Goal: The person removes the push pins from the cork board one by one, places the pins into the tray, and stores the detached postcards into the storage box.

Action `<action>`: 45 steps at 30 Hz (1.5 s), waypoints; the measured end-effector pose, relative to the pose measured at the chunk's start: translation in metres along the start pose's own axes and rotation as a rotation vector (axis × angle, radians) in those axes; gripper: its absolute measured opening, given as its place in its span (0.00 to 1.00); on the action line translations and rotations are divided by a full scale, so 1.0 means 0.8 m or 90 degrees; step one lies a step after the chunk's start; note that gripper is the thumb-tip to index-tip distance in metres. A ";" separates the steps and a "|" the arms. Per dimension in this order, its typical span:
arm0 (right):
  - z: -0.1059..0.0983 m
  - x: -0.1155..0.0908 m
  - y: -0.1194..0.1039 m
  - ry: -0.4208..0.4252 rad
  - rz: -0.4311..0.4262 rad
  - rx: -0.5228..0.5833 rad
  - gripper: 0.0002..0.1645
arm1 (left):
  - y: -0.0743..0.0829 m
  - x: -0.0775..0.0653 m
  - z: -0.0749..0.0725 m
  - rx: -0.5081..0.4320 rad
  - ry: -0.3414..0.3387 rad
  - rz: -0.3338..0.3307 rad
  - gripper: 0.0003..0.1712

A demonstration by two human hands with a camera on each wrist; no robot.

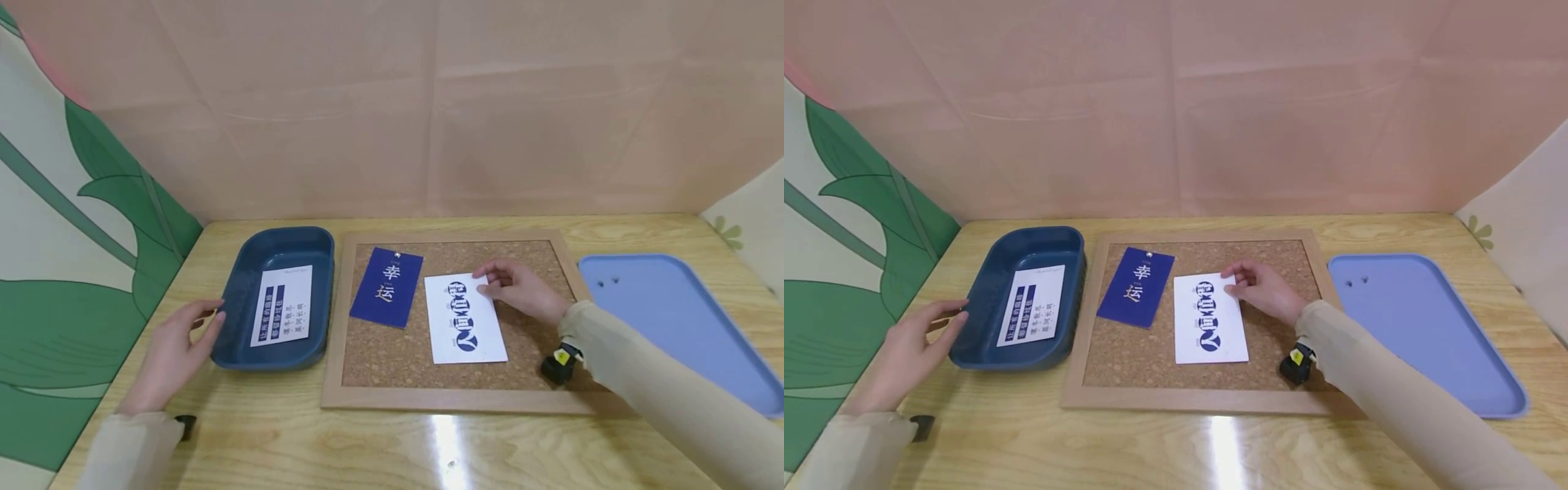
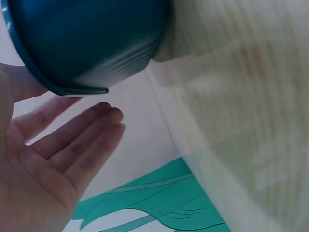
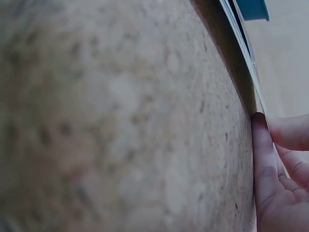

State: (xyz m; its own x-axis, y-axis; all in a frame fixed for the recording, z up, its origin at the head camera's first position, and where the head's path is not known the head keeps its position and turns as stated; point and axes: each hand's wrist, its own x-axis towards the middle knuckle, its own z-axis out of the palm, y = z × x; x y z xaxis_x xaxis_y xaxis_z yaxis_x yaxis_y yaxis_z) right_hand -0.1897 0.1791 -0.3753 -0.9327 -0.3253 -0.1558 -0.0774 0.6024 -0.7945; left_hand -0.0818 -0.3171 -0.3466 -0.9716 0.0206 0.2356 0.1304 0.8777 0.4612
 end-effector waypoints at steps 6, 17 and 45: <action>0.001 -0.001 -0.001 -0.001 0.002 -0.001 0.20 | -0.013 -0.002 0.007 -0.059 0.011 0.015 0.17; 0.000 -0.001 -0.001 0.000 0.008 0.001 0.20 | -0.024 -0.010 0.016 -0.122 0.027 0.003 0.18; 0.000 -0.001 -0.001 -0.003 0.022 0.007 0.20 | -0.032 -0.005 0.010 -0.345 -0.212 -0.184 0.31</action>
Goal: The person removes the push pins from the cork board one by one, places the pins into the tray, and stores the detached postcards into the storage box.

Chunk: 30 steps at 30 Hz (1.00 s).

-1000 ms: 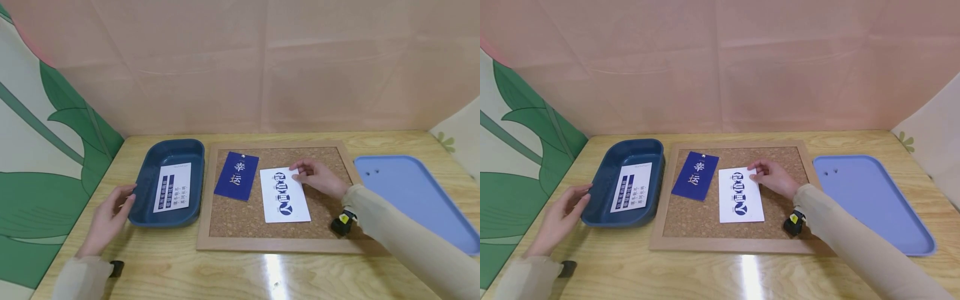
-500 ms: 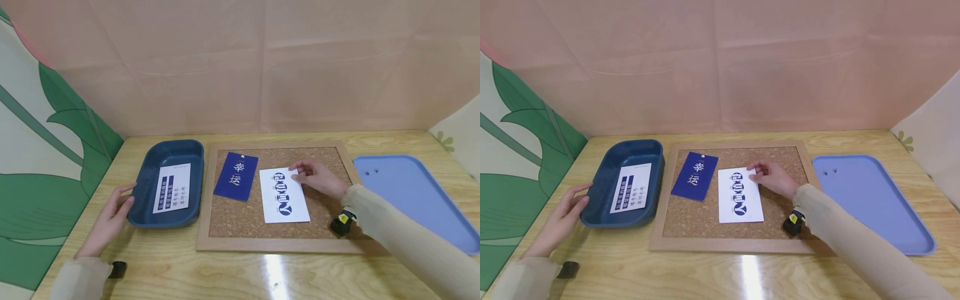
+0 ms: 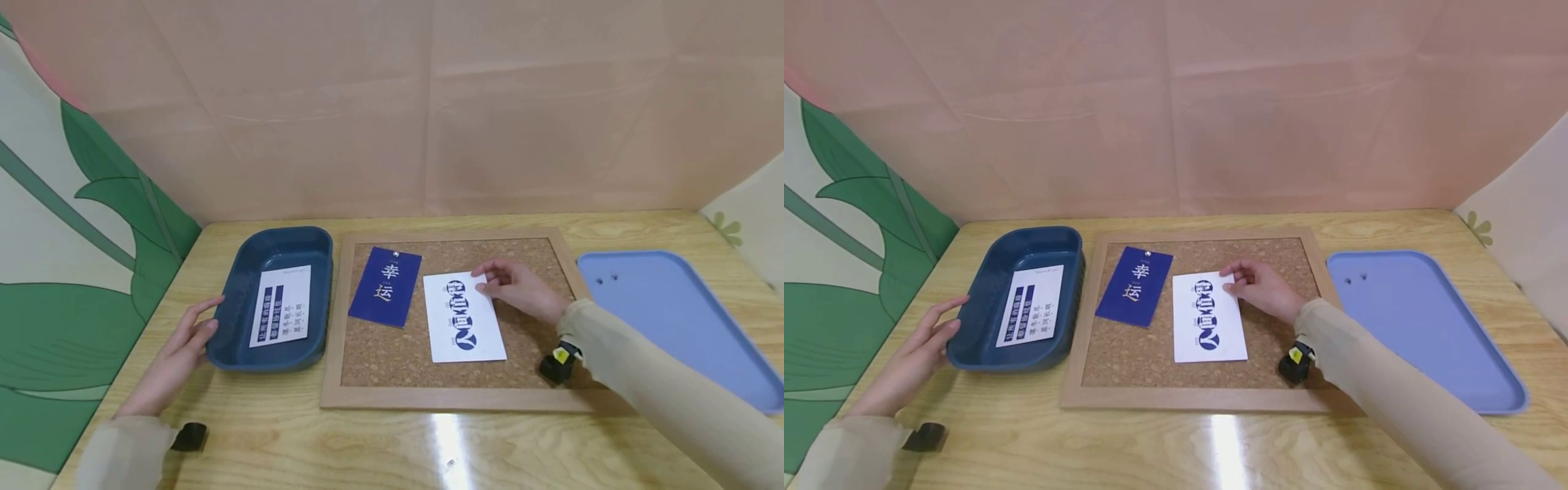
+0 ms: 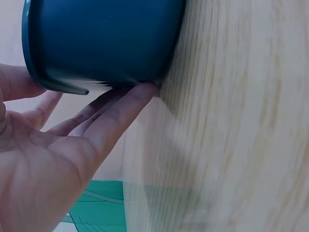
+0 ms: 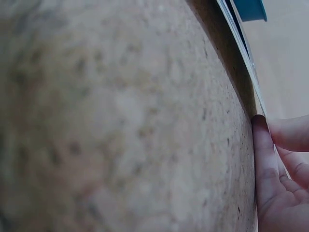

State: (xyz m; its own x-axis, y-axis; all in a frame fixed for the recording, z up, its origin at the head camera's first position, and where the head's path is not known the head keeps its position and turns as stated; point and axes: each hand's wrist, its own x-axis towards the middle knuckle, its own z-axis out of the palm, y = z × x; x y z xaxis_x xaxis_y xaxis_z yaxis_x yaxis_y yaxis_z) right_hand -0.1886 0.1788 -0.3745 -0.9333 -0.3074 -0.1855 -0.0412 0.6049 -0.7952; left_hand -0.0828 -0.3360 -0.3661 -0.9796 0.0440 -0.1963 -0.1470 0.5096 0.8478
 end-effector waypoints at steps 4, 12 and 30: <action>0.001 0.001 -0.001 0.007 0.006 0.000 0.20 | 0.000 0.002 -0.001 -0.024 -0.006 -0.001 0.31; 0.005 0.000 -0.006 0.021 0.035 0.027 0.21 | 0.000 0.002 -0.002 -0.057 -0.015 -0.003 0.32; 0.000 0.005 -0.018 0.000 0.091 0.057 0.23 | 0.002 0.002 -0.002 -0.053 -0.012 -0.013 0.32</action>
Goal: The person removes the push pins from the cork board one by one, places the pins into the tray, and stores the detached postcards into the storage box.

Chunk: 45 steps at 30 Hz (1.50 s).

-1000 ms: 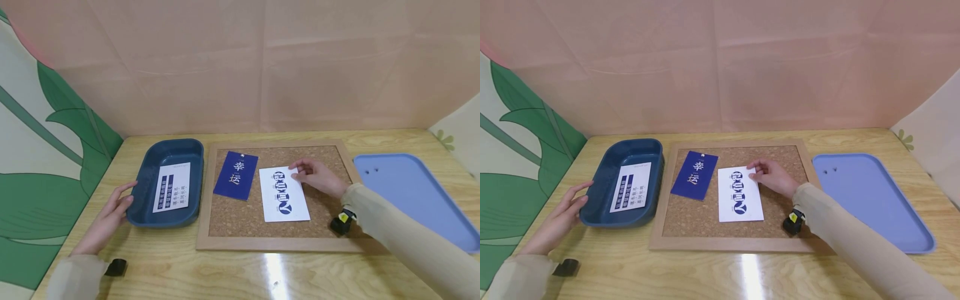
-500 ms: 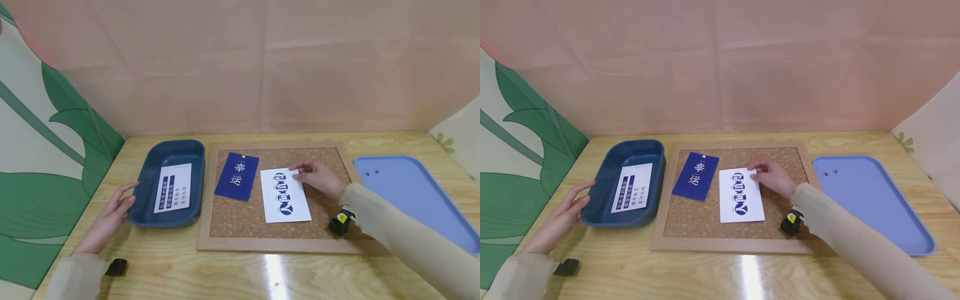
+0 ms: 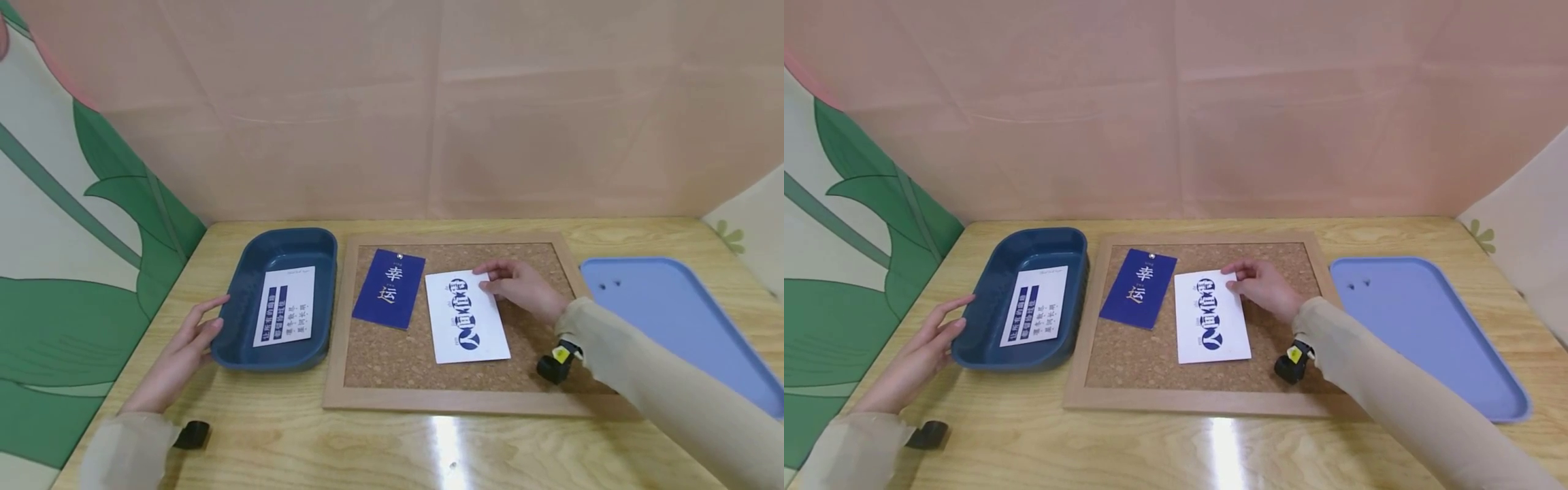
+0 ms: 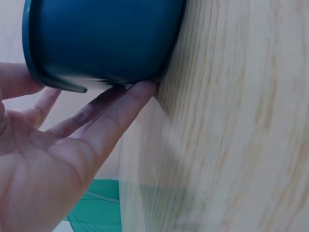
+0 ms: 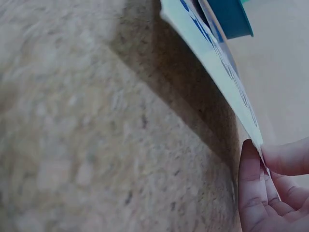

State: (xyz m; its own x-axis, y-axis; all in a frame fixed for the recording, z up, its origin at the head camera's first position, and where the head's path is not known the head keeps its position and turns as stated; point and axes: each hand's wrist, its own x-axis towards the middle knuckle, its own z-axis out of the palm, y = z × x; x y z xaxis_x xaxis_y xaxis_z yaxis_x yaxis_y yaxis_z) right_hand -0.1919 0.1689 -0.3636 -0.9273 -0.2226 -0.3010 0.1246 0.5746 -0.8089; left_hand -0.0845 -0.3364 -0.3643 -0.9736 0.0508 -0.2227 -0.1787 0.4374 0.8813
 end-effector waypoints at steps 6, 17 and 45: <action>-0.002 0.001 -0.011 0.008 0.006 0.005 0.23 | -0.001 0.000 0.000 0.000 0.000 0.000 0.32; -0.007 0.001 -0.034 0.017 -0.004 0.033 0.22 | -0.002 0.002 0.001 0.002 0.001 -0.006 0.32; 0.018 0.021 -0.066 0.003 -0.017 0.057 0.20 | 0.001 0.000 0.003 -0.002 -0.003 0.006 0.32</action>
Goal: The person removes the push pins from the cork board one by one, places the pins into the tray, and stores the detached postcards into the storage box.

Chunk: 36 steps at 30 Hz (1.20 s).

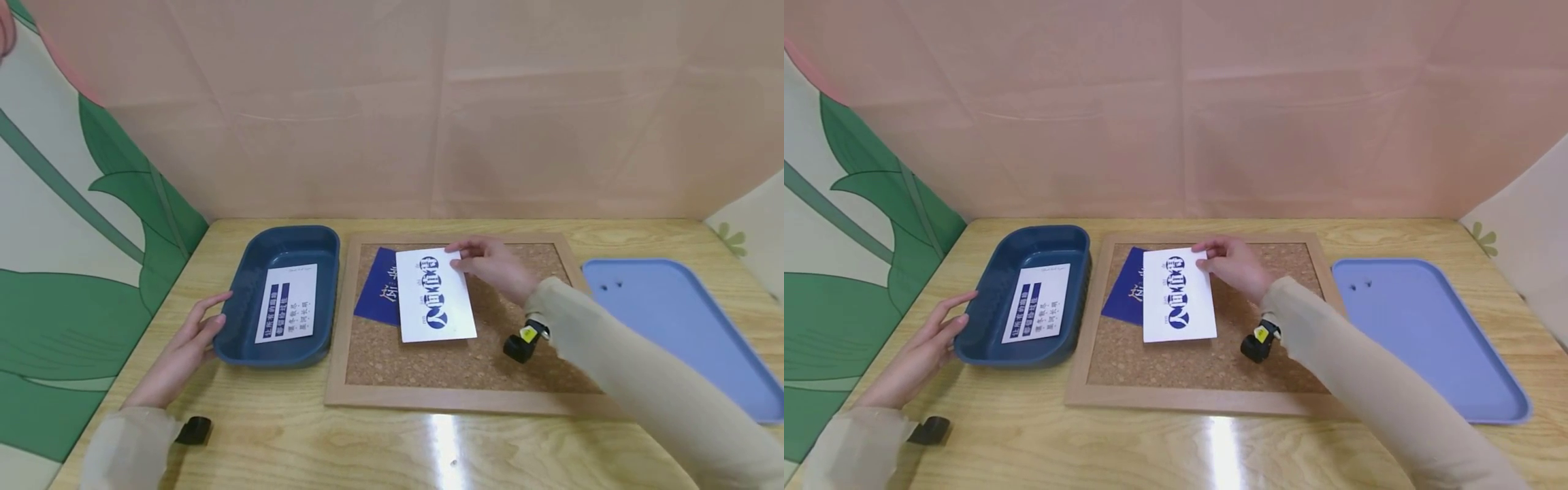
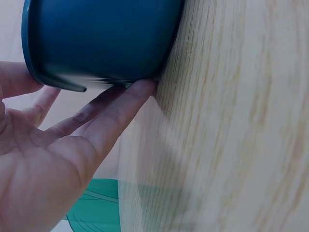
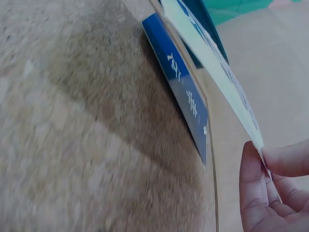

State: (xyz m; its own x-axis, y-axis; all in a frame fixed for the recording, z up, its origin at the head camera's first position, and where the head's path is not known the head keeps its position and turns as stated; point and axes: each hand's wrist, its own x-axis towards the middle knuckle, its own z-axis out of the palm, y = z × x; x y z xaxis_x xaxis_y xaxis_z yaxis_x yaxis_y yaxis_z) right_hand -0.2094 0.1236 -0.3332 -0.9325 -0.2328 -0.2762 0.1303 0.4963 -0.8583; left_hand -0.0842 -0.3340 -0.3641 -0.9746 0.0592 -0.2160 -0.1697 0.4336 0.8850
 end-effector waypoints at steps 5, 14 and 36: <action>0.011 0.003 -0.011 -0.001 -0.006 0.000 0.20 | 0.000 0.000 0.000 0.000 0.003 -0.006 0.32; 0.032 0.008 -0.021 -0.022 -0.010 0.044 0.19 | 0.003 -0.001 0.006 -0.009 0.003 -0.005 0.32; 0.055 0.015 -0.047 -0.041 -0.008 0.044 0.18 | 0.005 -0.005 0.008 -0.010 -0.002 -0.003 0.33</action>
State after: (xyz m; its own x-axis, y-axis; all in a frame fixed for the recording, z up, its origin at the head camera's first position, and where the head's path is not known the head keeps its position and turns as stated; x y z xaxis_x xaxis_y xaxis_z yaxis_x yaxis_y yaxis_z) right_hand -0.2105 0.0654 -0.3230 -0.9108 -0.2933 -0.2904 0.1438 0.4341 -0.8893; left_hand -0.0804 -0.3266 -0.3625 -0.9735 0.0600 -0.2207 -0.1759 0.4200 0.8903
